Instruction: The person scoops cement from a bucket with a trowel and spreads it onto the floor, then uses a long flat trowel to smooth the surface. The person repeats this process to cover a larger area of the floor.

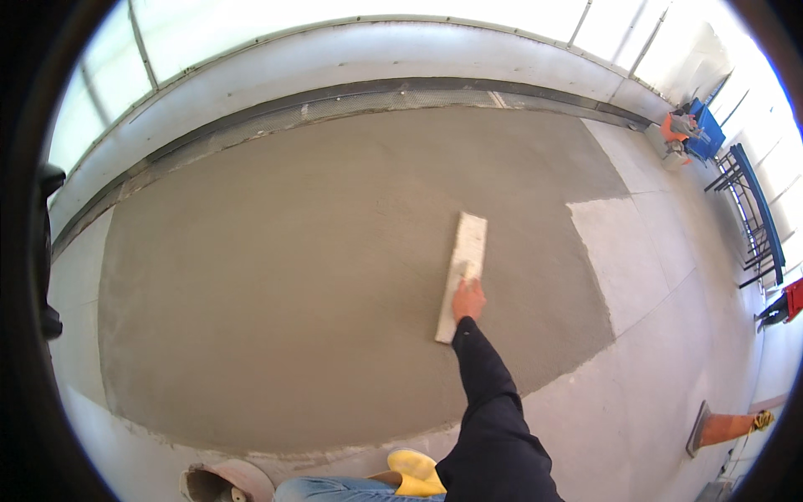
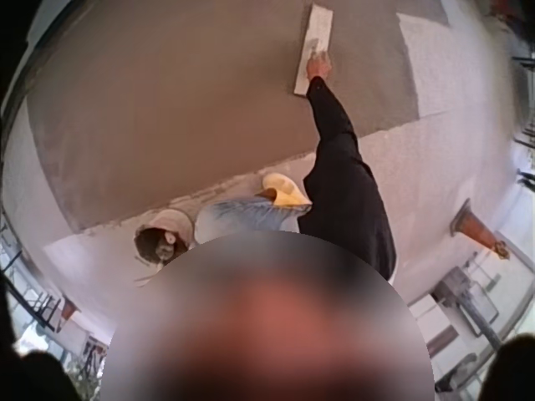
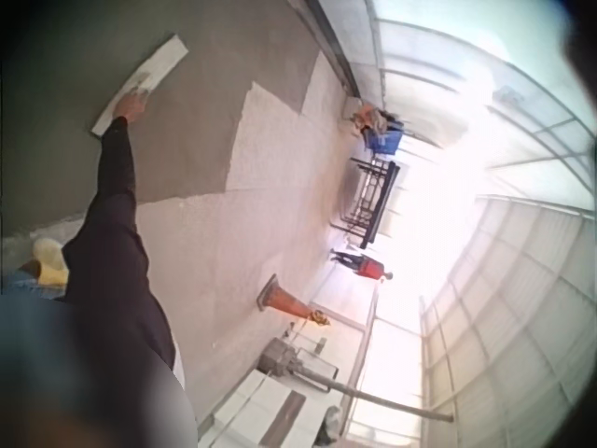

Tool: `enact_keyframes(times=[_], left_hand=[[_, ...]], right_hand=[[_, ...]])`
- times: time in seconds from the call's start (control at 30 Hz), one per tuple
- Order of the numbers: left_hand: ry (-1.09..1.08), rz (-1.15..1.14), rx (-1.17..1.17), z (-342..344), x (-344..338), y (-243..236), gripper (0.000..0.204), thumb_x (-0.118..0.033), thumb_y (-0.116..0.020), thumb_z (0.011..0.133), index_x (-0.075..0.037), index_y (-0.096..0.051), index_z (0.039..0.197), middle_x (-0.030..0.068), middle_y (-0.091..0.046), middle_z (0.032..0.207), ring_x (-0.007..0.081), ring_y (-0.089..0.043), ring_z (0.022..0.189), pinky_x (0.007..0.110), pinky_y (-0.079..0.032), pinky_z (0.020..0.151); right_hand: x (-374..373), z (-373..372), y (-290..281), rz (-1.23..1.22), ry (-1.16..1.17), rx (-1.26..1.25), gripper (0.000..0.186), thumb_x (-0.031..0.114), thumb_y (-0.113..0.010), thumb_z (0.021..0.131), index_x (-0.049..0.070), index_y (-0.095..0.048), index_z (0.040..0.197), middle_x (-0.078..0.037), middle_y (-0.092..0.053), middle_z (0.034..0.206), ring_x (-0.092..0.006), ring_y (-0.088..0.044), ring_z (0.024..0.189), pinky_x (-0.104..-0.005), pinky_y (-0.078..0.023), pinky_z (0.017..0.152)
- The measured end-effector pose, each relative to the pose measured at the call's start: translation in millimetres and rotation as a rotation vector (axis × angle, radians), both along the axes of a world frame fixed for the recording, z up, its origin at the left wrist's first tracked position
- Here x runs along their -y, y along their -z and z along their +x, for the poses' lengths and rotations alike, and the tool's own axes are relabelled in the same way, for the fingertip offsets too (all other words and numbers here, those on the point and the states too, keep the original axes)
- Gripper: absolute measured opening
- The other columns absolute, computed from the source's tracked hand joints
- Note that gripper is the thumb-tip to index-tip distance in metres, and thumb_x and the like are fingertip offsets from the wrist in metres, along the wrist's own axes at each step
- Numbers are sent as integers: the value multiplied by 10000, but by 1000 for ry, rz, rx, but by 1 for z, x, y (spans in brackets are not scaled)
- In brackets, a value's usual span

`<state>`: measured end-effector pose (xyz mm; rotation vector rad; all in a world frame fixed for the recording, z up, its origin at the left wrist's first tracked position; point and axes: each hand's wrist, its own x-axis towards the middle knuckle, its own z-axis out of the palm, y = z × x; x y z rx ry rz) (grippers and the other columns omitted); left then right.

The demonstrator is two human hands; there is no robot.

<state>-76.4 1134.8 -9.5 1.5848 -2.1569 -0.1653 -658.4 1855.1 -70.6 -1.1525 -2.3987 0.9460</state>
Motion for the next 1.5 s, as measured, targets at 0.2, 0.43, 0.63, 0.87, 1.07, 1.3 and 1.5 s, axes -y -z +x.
enact_keyframes(times=[0.2,0.43,0.63,0.87,1.07,1.3,1.5], left_hand=[[-61,1,8,-11,5,5,722,-364,-644,970,-95,-343,1568,197,-551,1416,358,-578,1219,493,-456,1022],[-227,-20,140,9,23,20,645,-272,-619,998,-120,-354,1566,180,-601,1356,361,-622,1135,493,-488,963],[-412,56,110,13,17,9,544,-275,-553,1047,-215,-383,1561,188,-618,1353,419,-630,1110,533,-515,927],[-481,-83,342,7,-13,-24,496,-343,-537,1055,-97,-485,1483,232,-598,1337,412,-569,1211,541,-441,1008],[-54,-222,-136,-56,-187,-95,588,-334,-609,1011,-20,-460,1486,240,-498,1479,372,-484,1350,496,-413,1087],[337,48,-811,-221,-355,-264,511,-237,-521,1052,14,-434,1489,148,-394,1558,264,-407,1428,411,-327,1177],[652,60,-871,-268,-430,-290,495,-214,-489,1048,51,-447,1464,157,-418,1545,259,-386,1448,394,-317,1192]], right_hand=[[-99,179,-2,-13,450,-37,563,323,-677,939,-42,-571,1354,-277,-651,1263,-441,-646,1134,-488,-499,988],[-131,267,-118,19,-108,-38,447,185,-708,888,5,-550,1265,-254,-704,1072,-425,-675,1039,-476,-520,899],[-96,248,-177,62,-833,405,437,282,-695,897,61,-565,1251,-219,-715,1075,-404,-688,1024,-483,-531,896],[-32,253,-98,2,-1701,499,420,300,-639,943,64,-544,1276,-202,-664,1182,-394,-674,1029,-485,-546,877],[-36,254,-67,54,-1776,527,477,321,-604,963,75,-494,1357,-181,-650,1201,-383,-673,1023,-479,-557,854],[-164,200,-37,248,-1274,290,587,368,-587,972,87,-458,1471,-218,-671,1212,-360,-695,996,-458,-575,792],[-284,143,-54,51,-848,359,624,356,-654,961,55,-467,1474,-228,-721,1099,-354,-724,975,-458,-568,835]])
